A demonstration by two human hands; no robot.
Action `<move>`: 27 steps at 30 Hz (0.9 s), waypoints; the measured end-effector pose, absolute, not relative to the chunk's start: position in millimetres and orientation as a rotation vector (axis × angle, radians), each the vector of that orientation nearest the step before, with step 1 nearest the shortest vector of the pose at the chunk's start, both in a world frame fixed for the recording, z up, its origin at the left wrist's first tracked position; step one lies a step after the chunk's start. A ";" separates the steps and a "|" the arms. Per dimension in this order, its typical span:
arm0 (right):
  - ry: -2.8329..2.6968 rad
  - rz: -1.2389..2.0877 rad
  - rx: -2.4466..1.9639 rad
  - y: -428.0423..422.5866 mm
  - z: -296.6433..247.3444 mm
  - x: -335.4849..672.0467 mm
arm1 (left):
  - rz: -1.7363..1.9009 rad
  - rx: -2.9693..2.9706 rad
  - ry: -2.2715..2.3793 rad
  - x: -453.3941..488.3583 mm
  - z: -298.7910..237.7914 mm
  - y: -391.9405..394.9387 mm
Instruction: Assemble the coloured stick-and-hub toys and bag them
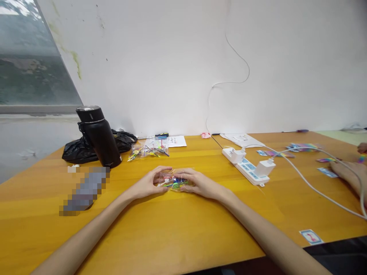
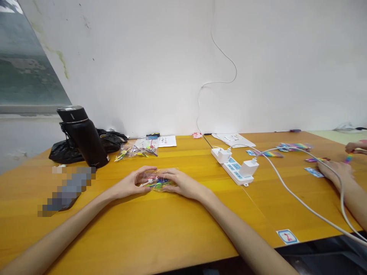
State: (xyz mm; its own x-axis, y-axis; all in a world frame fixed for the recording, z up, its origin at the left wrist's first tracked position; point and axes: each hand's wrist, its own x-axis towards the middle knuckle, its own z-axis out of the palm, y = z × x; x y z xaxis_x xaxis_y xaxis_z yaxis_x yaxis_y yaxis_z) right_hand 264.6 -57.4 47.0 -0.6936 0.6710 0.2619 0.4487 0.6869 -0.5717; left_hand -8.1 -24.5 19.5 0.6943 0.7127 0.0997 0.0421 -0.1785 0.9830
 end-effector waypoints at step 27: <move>-2.365 0.739 -0.806 -52.9 57.7 270.5 | 0.683 1.577 0.731 -18.4 30.2 -16.0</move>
State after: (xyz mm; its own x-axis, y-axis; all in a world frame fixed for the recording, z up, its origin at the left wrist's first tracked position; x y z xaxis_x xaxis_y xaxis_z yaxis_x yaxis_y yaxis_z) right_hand 270.5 -52.9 57.7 -0.6816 0.6672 0.3005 0.3773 0.6722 -0.6370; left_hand -18.4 -16.0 30.2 0.6291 0.7769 0.0247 0.0773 -0.0941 0.9926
